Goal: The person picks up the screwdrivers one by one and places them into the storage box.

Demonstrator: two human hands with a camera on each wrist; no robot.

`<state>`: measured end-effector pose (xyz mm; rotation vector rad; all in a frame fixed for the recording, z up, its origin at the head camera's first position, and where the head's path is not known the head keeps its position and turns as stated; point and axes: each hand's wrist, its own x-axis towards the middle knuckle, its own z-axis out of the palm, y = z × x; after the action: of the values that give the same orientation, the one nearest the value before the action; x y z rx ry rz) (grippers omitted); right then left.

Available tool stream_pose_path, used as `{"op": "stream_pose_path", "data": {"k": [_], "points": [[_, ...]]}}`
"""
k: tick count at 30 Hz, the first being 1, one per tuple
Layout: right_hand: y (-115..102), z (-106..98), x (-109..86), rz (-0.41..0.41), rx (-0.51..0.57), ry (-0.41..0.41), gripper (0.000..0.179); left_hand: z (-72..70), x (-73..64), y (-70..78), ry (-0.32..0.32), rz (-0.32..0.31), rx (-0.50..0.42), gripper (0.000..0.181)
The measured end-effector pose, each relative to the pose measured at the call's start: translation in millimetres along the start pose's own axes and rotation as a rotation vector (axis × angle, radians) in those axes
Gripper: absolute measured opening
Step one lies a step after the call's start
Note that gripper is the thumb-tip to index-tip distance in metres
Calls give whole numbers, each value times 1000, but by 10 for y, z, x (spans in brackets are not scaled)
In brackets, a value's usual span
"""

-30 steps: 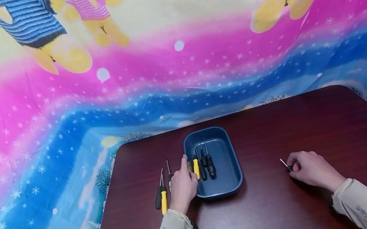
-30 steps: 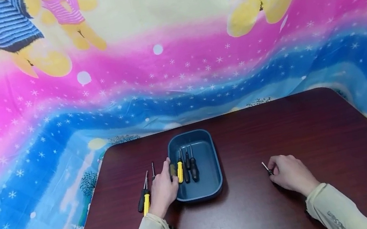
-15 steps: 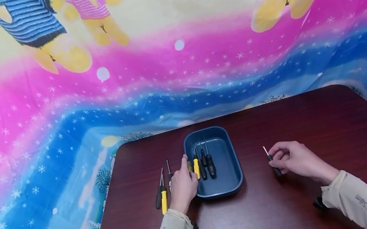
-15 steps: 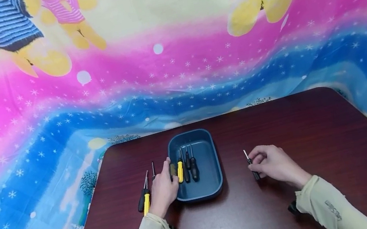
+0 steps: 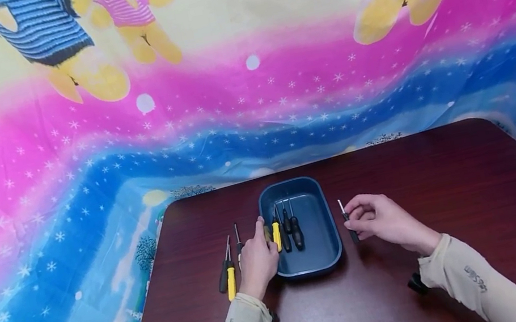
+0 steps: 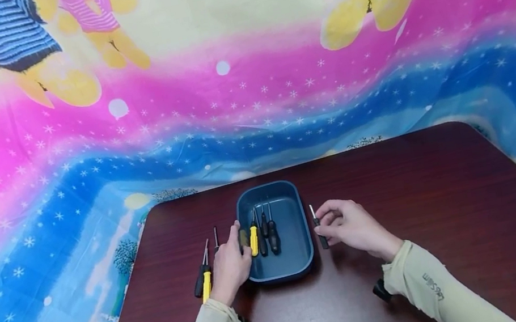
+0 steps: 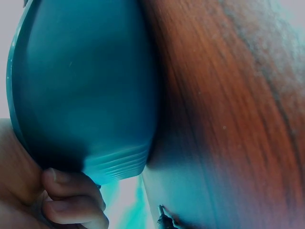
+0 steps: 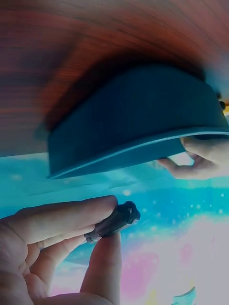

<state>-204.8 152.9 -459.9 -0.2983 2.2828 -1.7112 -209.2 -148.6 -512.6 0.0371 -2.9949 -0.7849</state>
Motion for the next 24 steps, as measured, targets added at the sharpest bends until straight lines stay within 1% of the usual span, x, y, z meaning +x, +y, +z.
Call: {"op": "stream_pose_path", "data": {"k": [5, 8, 14, 20, 24], "points": [[-49, 169, 108, -11, 6, -4, 28, 17, -1, -11, -14, -11, -5, 67], [-95, 289, 189, -17, 10, -13, 27, 9, 5, -7, -10, -11, 0, 67], [-206, 552, 370, 5, 14, -50, 25, -1, 4, -7, -3, -9, -4, 68], [-232, 820, 485, 9, -28, -70, 22, 0, 18, -5, -12, -35, 1, 69], [-211, 967, 517, 18, -57, -66, 20, 0, 31, -10, -13, -35, 12, 69]]}}
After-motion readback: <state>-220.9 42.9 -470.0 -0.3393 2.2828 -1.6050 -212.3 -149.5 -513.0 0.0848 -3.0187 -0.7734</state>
